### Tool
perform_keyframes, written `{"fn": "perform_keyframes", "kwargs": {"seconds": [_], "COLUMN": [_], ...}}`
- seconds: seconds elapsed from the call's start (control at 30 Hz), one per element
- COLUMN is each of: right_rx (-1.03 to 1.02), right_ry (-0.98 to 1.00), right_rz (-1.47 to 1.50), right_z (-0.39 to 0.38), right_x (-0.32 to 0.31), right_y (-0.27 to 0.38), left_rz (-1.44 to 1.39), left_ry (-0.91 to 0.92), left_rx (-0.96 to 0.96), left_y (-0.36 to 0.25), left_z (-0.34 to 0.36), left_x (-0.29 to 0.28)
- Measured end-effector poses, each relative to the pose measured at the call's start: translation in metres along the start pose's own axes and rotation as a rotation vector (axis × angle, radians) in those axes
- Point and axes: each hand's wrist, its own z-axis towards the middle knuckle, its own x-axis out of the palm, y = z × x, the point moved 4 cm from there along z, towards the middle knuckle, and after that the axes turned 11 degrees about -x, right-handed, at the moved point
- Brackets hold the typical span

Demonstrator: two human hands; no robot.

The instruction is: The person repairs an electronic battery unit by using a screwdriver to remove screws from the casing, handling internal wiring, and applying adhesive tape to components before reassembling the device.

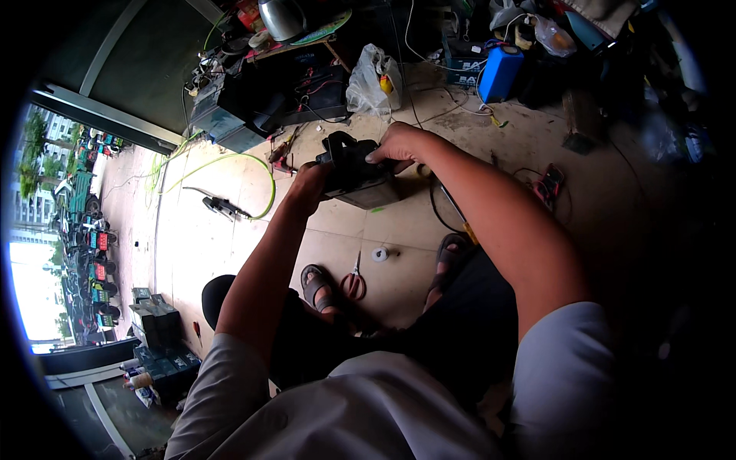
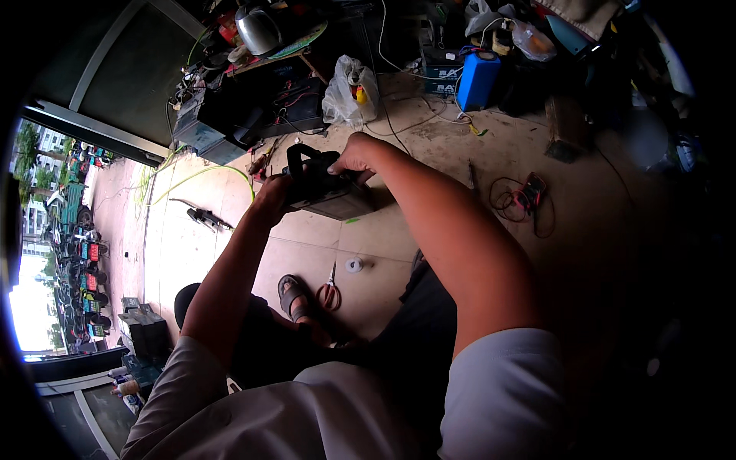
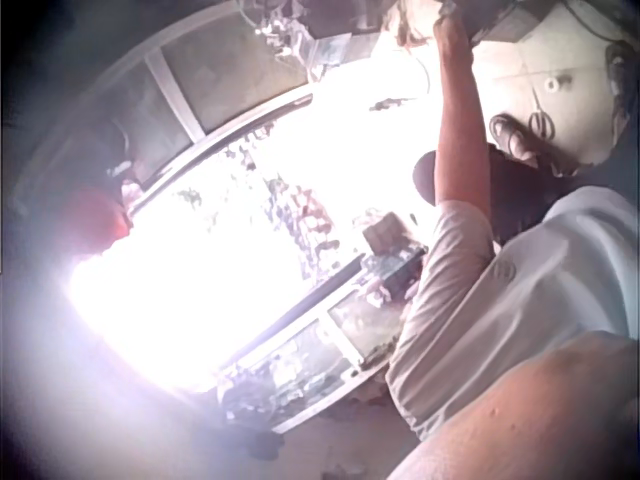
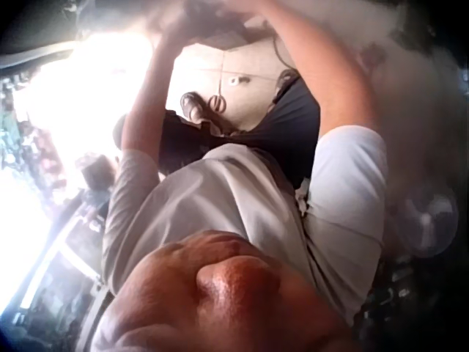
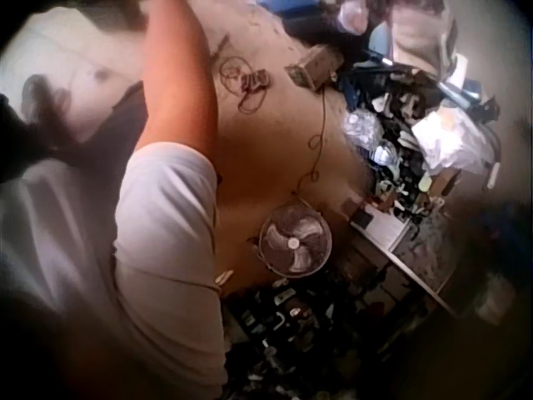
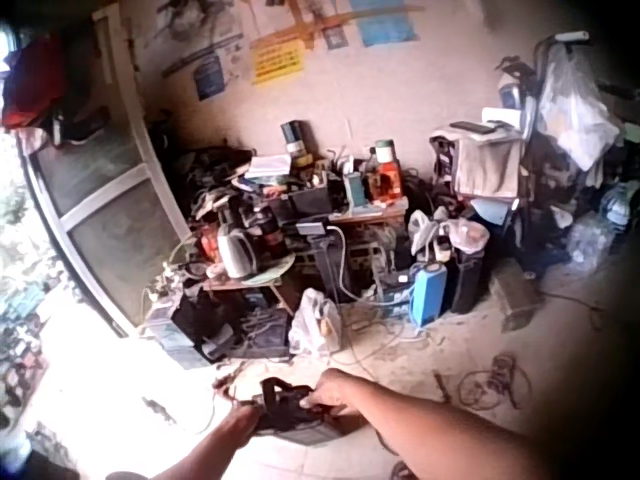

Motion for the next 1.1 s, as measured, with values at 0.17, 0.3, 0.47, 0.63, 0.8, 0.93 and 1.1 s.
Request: {"fn": "perform_keyframes", "kwargs": {"seconds": [0.17, 0.3, 0.47, 0.63, 0.8, 0.93, 1.1], "right_rx": [-0.062, -0.096, -0.113, -0.116, -0.283, -0.36, -0.36], "right_ry": [-0.047, -0.05, 0.017, -0.08, -0.157, -0.114, -0.088], "right_rz": [-0.235, -0.331, -0.255, 0.033, -0.195, -0.404, -0.545], "right_z": [0.0, 0.016, 0.008, 0.009, 0.011, 0.005, 0.004], "right_x": [-0.003, -0.011, -0.004, -0.037, -0.041, -0.018, 0.004], "right_y": [0.01, 0.007, 0.011, 0.013, 0.013, 0.014, 0.025], "left_rz": [0.015, -0.016, -0.083, -0.023, -0.014, 0.023, -0.039], "left_ry": [-0.061, -0.106, -0.17, -0.257, -0.246, -0.262, -0.244], "left_rx": [-0.019, -0.094, -0.113, -0.185, -0.179, -0.202, -0.16], "left_y": [-0.011, -0.006, 0.009, -0.007, -0.001, -0.003, -0.015], "left_z": [-0.006, 0.002, 0.014, 0.0, 0.003, 0.0, -0.014], "left_x": [0.011, 0.006, 0.002, 0.013, 0.009, 0.009, 0.018]}}
